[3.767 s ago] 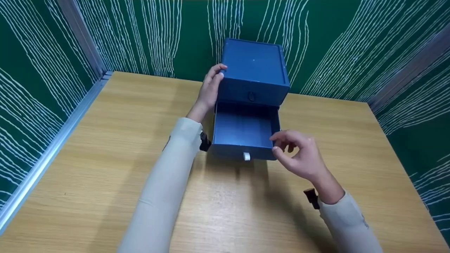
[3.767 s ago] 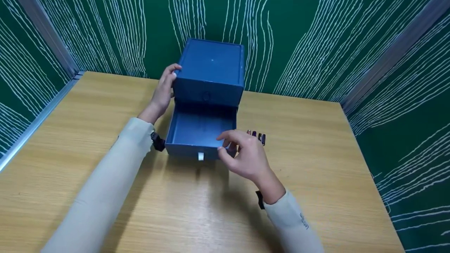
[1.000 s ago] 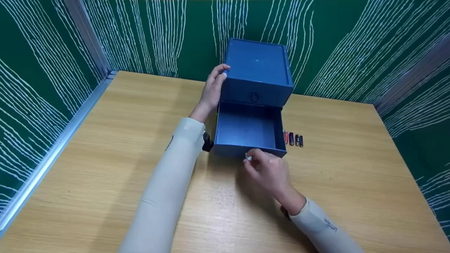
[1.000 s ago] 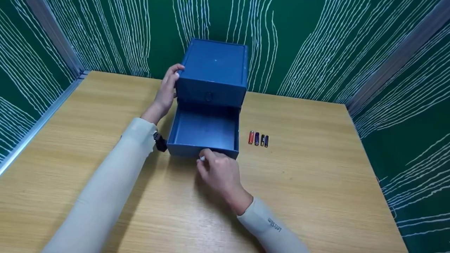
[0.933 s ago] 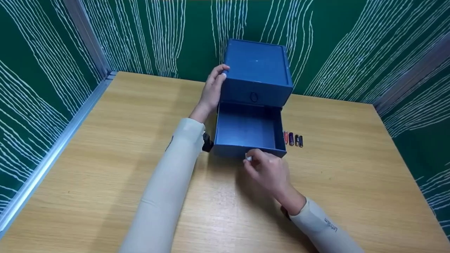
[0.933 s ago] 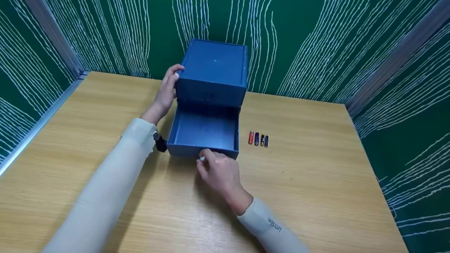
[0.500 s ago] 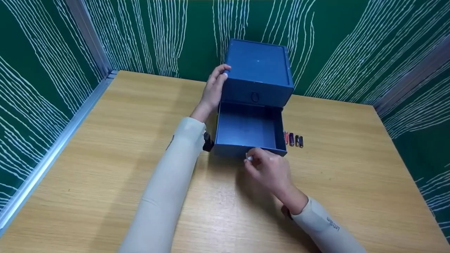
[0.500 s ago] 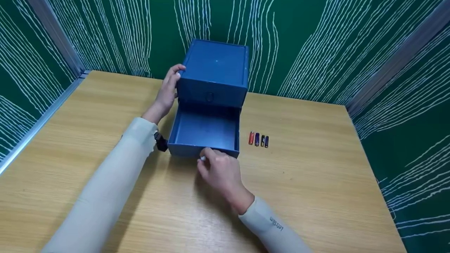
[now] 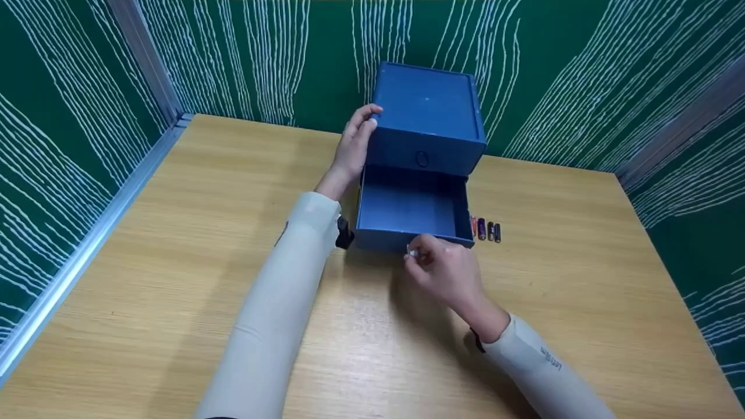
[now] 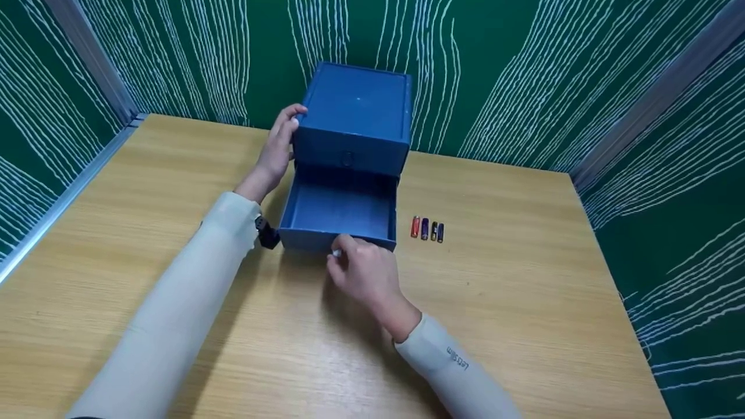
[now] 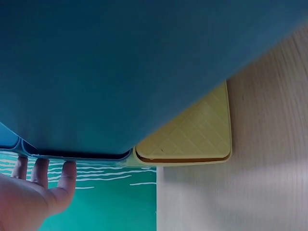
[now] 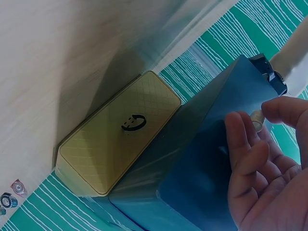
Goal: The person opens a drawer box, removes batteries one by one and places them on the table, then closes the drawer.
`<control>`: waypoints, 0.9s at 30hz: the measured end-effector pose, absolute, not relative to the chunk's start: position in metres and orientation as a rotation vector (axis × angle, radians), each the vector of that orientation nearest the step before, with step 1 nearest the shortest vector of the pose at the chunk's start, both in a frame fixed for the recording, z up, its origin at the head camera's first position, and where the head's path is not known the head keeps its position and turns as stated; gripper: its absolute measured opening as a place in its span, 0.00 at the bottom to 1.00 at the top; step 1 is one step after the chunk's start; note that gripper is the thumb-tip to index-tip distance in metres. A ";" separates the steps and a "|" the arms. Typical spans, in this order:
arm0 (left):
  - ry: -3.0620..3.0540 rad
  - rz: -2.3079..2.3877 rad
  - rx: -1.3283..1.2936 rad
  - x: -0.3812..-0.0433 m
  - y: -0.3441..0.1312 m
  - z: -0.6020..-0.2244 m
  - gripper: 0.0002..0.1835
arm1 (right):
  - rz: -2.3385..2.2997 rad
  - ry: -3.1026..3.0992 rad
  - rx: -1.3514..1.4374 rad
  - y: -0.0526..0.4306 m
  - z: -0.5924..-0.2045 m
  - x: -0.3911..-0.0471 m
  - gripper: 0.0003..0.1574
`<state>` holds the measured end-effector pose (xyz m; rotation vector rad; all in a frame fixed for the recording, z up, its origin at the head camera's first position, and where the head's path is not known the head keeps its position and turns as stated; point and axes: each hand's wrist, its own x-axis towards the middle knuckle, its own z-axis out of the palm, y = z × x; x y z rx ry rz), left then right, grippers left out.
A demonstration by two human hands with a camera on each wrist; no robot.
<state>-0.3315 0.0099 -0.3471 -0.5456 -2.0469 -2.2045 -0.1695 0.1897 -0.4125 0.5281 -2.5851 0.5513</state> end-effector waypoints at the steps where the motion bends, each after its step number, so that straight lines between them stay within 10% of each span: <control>1: -2.047 -2.201 -0.548 -0.332 0.010 -0.347 0.15 | 0.552 -2.587 0.525 0.190 -0.412 -0.170 0.05; 27: -2.072 -2.194 -0.532 -0.331 0.010 -0.347 0.16 | 0.596 -2.693 0.450 0.187 -0.402 -0.190 0.06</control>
